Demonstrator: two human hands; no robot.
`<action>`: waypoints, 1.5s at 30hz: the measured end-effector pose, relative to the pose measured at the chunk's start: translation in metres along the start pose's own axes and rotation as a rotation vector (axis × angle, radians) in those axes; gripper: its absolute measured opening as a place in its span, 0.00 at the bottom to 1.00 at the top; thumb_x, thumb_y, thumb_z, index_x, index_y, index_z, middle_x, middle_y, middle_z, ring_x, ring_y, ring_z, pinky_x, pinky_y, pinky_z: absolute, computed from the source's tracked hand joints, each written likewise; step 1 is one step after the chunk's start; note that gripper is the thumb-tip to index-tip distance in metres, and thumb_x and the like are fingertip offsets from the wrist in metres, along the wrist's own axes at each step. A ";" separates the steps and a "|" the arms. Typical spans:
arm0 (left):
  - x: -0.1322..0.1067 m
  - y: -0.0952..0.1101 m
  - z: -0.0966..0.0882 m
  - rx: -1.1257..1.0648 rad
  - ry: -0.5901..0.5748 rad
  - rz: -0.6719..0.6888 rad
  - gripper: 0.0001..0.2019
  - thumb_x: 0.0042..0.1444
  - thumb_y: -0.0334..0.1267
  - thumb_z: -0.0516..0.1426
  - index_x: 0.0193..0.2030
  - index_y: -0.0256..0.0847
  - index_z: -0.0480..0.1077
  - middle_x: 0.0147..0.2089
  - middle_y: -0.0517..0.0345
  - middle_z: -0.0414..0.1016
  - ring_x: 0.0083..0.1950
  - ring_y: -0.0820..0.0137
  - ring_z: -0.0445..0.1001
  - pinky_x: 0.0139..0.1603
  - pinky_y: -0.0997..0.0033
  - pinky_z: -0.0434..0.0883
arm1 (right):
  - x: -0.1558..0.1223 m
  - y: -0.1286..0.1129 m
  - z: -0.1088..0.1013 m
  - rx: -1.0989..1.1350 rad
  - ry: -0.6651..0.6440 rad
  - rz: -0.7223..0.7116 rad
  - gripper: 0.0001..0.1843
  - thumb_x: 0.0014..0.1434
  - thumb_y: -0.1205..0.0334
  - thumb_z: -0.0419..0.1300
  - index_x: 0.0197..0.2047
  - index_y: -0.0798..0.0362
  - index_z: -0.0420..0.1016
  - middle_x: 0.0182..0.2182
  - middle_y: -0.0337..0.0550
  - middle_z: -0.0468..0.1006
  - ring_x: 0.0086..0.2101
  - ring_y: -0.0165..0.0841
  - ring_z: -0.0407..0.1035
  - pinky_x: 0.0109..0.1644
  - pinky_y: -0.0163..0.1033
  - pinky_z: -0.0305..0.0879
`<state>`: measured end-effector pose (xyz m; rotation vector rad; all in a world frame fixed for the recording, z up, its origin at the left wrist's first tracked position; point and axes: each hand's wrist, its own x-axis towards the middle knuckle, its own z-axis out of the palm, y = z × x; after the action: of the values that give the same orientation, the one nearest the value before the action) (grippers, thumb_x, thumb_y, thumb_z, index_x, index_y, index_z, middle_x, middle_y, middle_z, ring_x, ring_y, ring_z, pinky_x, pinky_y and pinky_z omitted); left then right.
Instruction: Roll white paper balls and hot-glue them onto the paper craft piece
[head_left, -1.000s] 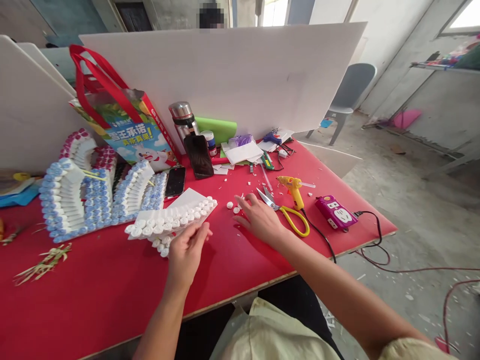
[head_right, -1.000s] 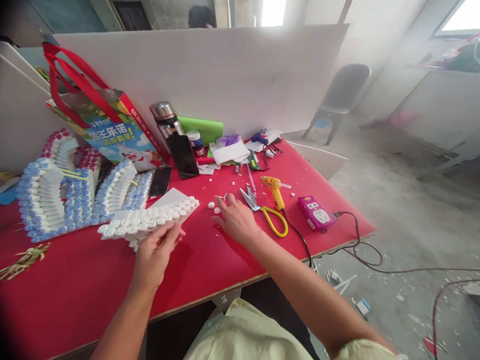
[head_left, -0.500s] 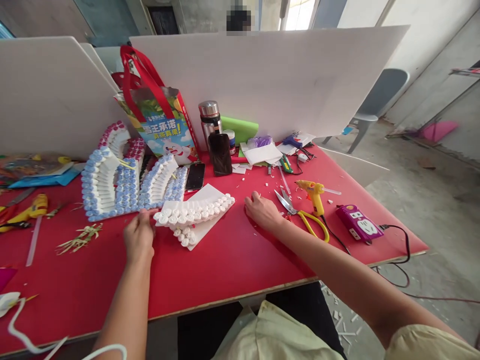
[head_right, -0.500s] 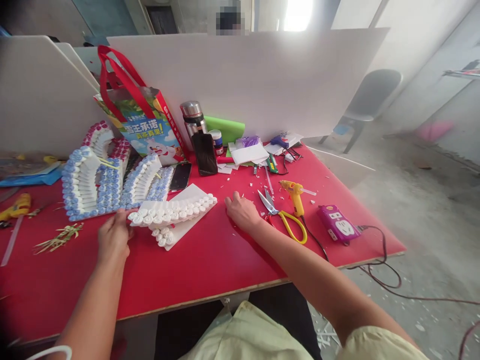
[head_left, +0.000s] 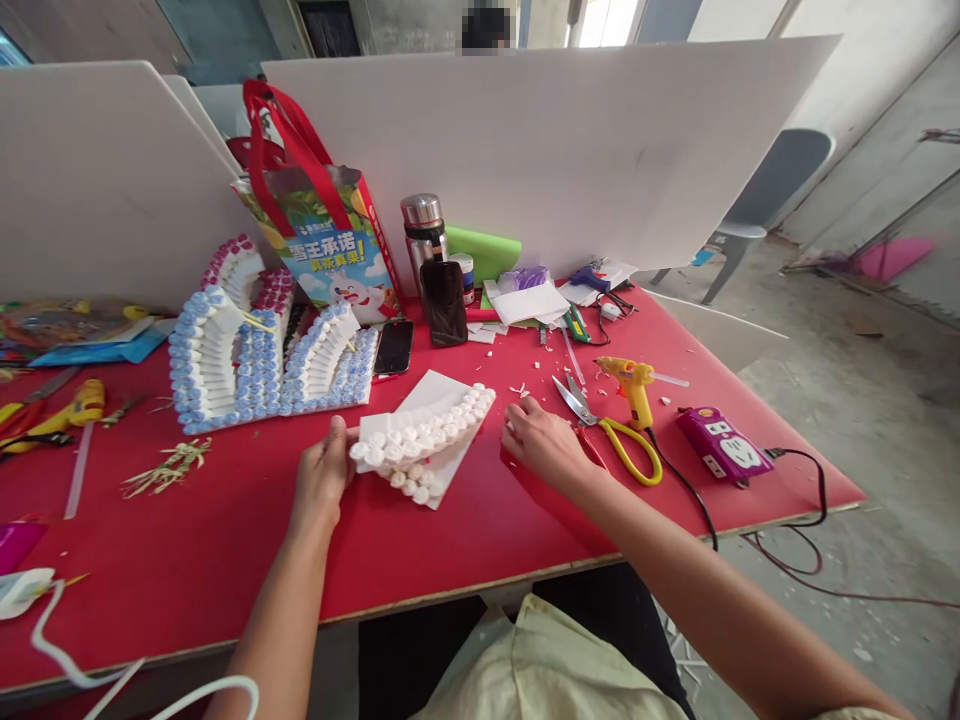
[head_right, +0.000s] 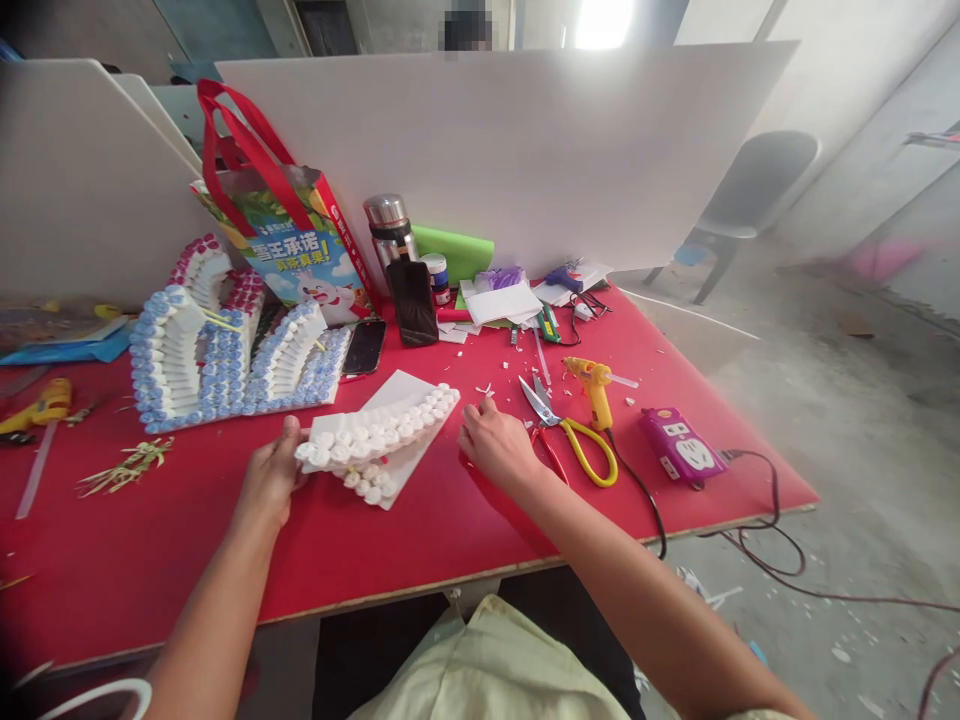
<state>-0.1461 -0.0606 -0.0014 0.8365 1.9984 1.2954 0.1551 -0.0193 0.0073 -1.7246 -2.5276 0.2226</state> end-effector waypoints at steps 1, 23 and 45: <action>-0.008 0.001 0.005 -0.018 -0.064 -0.034 0.30 0.51 0.66 0.57 0.35 0.36 0.78 0.19 0.60 0.69 0.19 0.72 0.61 0.21 0.73 0.57 | -0.003 0.001 0.002 0.001 -0.003 -0.003 0.12 0.69 0.58 0.48 0.44 0.53 0.70 0.42 0.47 0.72 0.27 0.31 0.68 0.26 0.38 0.46; -0.070 -0.004 0.061 -0.287 -0.258 0.020 0.20 0.54 0.53 0.63 0.42 0.36 0.78 0.31 0.56 0.74 0.26 0.76 0.62 0.26 0.75 0.60 | 0.047 0.060 0.002 -0.171 0.087 0.031 0.16 0.72 0.59 0.45 0.48 0.58 0.71 0.46 0.55 0.73 0.35 0.38 0.74 0.31 0.37 0.57; -0.073 -0.006 0.045 -0.384 -0.252 0.157 0.21 0.50 0.45 0.68 0.49 0.37 0.76 0.43 0.51 0.80 0.41 0.63 0.81 0.46 0.62 0.78 | -0.011 0.080 0.002 0.061 0.267 -0.096 0.21 0.69 0.69 0.47 0.61 0.56 0.69 0.54 0.55 0.73 0.42 0.40 0.74 0.41 0.40 0.68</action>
<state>-0.0671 -0.0946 -0.0114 0.9276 1.4514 1.5154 0.2325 -0.0014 -0.0072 -1.4952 -2.3755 0.0574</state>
